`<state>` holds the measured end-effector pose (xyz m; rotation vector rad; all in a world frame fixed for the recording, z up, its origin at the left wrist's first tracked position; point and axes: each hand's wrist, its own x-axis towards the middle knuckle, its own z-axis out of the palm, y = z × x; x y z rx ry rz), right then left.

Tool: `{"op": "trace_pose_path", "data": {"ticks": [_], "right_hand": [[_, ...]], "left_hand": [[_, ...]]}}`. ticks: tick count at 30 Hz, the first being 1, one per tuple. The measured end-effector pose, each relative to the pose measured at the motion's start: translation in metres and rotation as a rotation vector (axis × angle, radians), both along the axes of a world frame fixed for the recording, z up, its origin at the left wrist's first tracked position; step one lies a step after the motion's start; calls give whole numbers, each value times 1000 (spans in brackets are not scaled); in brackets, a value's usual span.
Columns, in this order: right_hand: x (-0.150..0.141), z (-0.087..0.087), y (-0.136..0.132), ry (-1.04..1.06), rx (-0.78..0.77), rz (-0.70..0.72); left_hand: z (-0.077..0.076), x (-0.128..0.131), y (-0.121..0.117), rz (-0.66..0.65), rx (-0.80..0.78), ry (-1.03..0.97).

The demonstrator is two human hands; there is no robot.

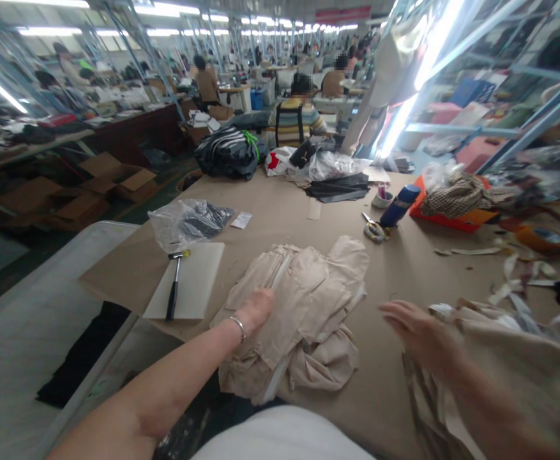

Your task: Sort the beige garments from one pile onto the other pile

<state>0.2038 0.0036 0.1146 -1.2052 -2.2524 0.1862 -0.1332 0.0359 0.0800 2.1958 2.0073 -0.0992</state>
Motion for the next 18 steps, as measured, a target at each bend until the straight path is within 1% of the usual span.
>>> {"op": "trace_pose_path", "data": {"ticks": [2,4,5,6,7,9,10,12,13,14,15,16,17,18], "right_hand": [[-50,2,15,-119,68,158],[-100,7,31,-232,156,213],[-120,11,38,-282,173,238],[-135,14,44,-325,153,268],[-144,16,49,-359,100,307],[-147,21,54,-381,-39,362],[-143,24,55,-369,-89,350],[-128,30,56,-310,-114,244],[-121,33,56,-273,-108,172],[-115,36,55,-238,-107,98],[-112,38,52,-200,-115,29],[-111,38,49,-152,-133,-32],[-114,36,43,-96,-159,-74],[-120,32,35,-44,-188,-89]], "left_hand": [[13,1,-13,-37,33,9],[25,3,-30,-135,110,-3],[30,4,-38,-194,153,-13],[35,4,-45,-248,191,-29],[39,3,-51,-290,218,-49],[45,-1,-60,-320,291,-101],[48,-3,-64,-324,363,-139],[52,-7,-72,-342,560,-259],[54,-8,-76,-350,645,-353],[55,-6,-81,-339,695,-478],[56,-2,-85,-292,685,-633],[56,5,-89,-201,612,-813],[54,14,-91,-80,482,-1013],[52,24,-91,52,313,-1221]]}}
